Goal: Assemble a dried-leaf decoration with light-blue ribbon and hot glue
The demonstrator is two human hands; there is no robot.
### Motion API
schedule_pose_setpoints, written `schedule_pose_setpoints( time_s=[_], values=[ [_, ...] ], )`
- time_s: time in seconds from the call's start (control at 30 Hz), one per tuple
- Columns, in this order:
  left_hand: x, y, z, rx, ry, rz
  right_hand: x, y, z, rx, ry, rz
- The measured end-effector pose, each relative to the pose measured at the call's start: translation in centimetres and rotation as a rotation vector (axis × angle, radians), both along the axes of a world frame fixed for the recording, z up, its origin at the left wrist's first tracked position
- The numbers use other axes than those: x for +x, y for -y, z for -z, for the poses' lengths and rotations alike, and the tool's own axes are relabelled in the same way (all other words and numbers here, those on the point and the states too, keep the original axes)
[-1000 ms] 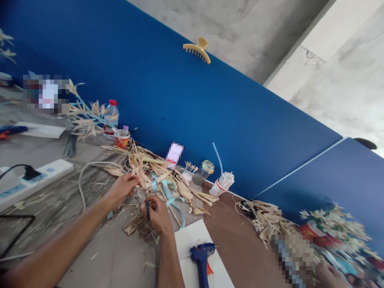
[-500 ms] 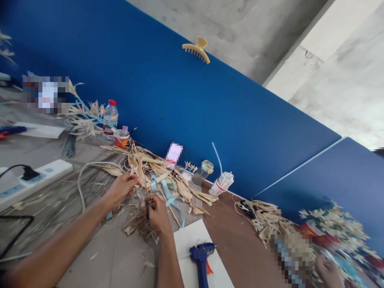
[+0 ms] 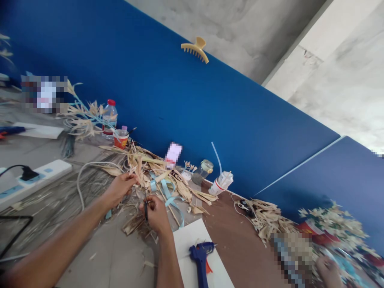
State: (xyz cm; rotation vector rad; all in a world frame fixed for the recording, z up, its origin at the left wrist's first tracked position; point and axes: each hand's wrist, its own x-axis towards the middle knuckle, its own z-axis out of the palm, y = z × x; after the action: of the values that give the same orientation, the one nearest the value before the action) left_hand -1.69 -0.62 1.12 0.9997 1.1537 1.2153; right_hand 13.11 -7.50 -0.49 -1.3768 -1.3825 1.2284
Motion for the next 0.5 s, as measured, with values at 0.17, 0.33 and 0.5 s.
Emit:
schedule_pose_setpoints(
  time_s=[0.17, 0.33, 0.5],
  values=[
    [-0.2, -0.2, 0.4, 0.008, -0.002, 0.025, 0.2, 0.0, 0.1, 0.0, 0.046, -0.023],
    [-0.3, -0.5, 0.8, 0.018, 0.009, 0.03, 0.9, -0.1, -0.1, 0.001, 0.117, 0.022],
    [-0.2, -0.1, 0.4, -0.045, 0.08, 0.151, 2.0, -0.7, 0.0, 0.152, 0.403, 0.288]
  ],
)
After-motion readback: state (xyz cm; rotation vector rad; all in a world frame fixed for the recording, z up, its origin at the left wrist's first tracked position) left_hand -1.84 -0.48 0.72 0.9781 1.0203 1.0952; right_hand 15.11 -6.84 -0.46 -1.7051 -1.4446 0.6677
